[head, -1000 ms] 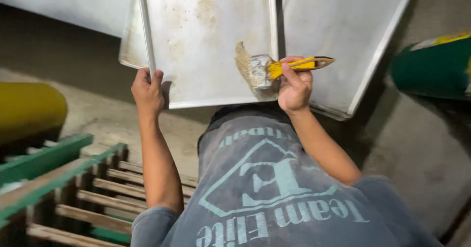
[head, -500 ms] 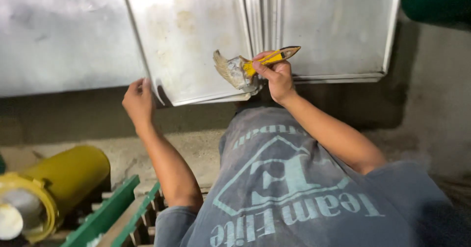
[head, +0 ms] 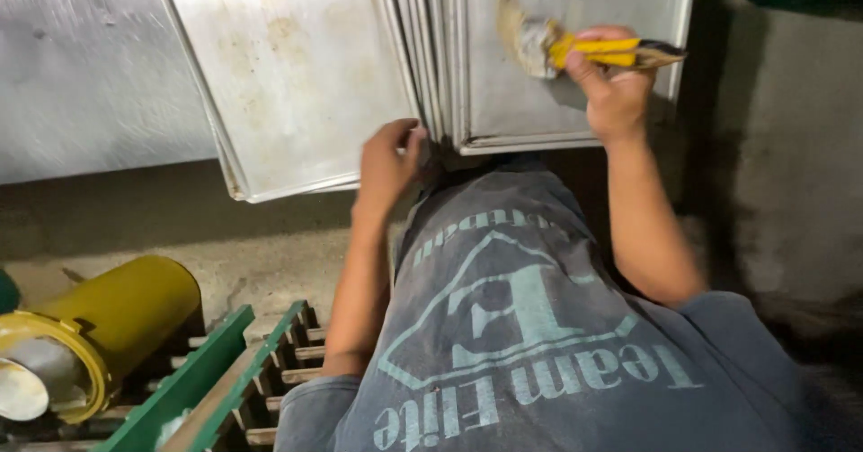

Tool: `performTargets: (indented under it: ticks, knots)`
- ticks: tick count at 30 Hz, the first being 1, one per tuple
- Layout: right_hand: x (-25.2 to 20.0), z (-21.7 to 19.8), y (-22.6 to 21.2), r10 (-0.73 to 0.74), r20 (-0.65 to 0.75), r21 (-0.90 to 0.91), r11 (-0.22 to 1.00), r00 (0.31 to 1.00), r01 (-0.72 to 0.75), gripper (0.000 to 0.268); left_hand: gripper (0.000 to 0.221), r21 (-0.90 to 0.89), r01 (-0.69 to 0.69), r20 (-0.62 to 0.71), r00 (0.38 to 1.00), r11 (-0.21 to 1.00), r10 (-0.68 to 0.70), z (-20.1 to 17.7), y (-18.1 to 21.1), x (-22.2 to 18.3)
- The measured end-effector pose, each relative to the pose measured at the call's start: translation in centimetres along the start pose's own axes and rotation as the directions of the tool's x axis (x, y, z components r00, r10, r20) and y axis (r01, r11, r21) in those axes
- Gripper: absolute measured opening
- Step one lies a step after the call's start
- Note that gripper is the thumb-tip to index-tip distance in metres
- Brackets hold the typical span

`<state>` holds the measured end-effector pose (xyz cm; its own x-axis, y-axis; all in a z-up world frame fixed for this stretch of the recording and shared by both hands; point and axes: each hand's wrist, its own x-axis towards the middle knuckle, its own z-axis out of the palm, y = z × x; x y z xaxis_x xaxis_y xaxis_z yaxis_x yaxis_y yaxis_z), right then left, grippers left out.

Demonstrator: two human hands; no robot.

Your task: Greasing several baking trays one by one using a pastry brush.

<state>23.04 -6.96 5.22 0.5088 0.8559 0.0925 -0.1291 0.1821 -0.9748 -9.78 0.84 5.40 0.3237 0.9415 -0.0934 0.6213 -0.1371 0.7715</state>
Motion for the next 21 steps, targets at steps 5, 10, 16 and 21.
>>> performTargets:
  ticks: [5,10,16,21]
  knots:
    - [0.9,-2.9,-0.9,0.147,0.355,-0.408,0.913,0.923,0.012,0.020,0.026,0.091,-0.012,0.089,0.996,0.996,0.004,5.5,4.6,1.3]
    - [3.5,-1.8,-0.6,0.487,0.608,-0.520,0.841,0.627,-0.150,0.025,0.052,0.144,0.112,0.035,0.992,0.983,-0.118,7.5,5.2,1.8]
    - [9.1,-1.8,2.7,0.501,0.678,-0.515,0.846,0.538,-0.139,0.030,0.057,0.157,0.153,0.002,0.988,0.976,-0.155,8.2,5.1,0.7]
    - [18.3,-1.0,5.8,0.419,0.685,-0.504,0.863,0.596,-0.027,0.034,0.061,0.163,0.198,-0.025,0.980,0.966,-0.197,8.7,4.8,1.1]
